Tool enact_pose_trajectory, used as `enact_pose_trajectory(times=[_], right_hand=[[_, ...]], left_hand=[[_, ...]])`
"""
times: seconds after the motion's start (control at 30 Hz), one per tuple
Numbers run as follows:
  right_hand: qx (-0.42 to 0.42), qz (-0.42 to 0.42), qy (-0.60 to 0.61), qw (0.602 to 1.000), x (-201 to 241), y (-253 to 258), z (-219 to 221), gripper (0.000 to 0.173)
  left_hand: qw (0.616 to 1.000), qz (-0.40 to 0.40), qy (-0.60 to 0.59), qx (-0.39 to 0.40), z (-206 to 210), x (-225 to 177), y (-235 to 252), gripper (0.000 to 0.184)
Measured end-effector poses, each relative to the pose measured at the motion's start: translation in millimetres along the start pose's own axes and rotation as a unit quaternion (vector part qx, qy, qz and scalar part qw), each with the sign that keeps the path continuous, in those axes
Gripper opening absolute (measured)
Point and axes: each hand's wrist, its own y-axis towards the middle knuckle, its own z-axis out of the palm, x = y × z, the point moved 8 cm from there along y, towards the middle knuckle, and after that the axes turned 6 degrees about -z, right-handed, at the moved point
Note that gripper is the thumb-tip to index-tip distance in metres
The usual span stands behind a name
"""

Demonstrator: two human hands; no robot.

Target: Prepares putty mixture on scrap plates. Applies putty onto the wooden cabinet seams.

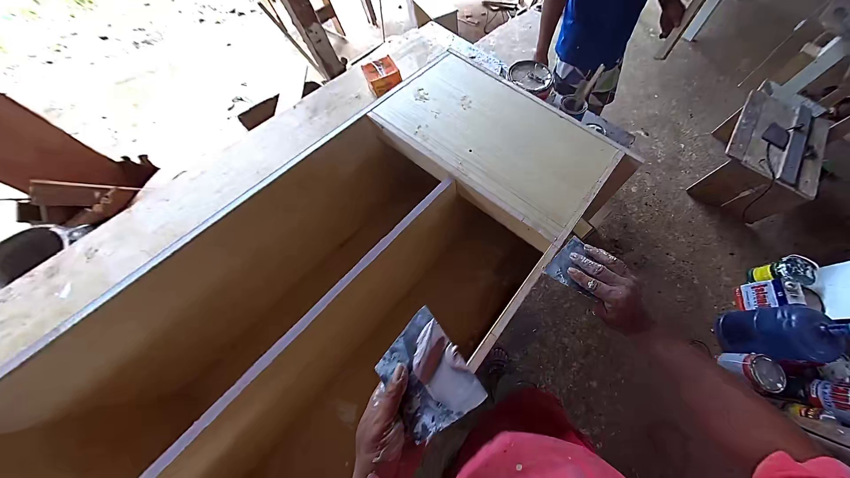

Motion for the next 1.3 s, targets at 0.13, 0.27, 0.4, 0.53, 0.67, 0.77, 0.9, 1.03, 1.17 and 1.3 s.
enact_pose_trajectory(times=[0.13,0.27,0.4,0.53,0.67,0.77,0.9,1.03,1.17,1.3], right_hand=[[-0.209,0.321,0.255,0.888,-60.0,-16.8,-28.4,0.032],[-0.417,0.437,0.569,0.558,-63.3,-44.7,-31.8,0.034],[-0.393,0.412,0.662,0.487,-30.4,-26.1,-35.4,0.061],[-0.302,0.385,0.643,0.589,-13.6,4.9,-47.2,0.045],[-0.082,0.193,0.318,0.925,-5.8,39.3,-66.0,0.045],[0.102,0.05,-0.039,0.993,-20.5,37.8,-25.2,0.04],[0.158,0.015,-0.079,0.984,-54.6,32.4,19.7,0.043],[0.192,-0.008,-0.052,0.98,-72.1,38.9,35.0,0.042],[0.254,-0.025,-0.031,0.966,-86.4,32.0,7.9,0.036],[0.232,-0.003,-0.001,0.973,-79.7,54.2,-36.0,0.042]], left_hand=[[1.0,0.001,-0.002,0.002,-10.3,-2.0,4.9,0.028],[0.999,-0.02,-0.012,0.026,-7.0,6.6,15.7,0.03],[0.998,-0.034,-0.035,0.034,2.9,2.5,19.3,0.029],[0.995,-0.049,-0.036,0.073,7.1,-3.1,20.1,0.025],[0.997,-0.04,-0.027,0.063,2.7,-2.5,19.4,0.025],[0.999,-0.035,-0.018,0.035,4.4,2.6,22.0,0.026],[0.999,-0.027,-0.027,-0.013,13.6,21.3,38.1,0.024],[0.999,-0.026,-0.039,-0.012,40.9,39.9,64.3,0.026],[0.998,-0.051,-0.02,-0.008,75.3,51.5,100.6,0.026],[0.996,-0.08,0.021,0.025,111.0,59.1,137.8,0.025]])
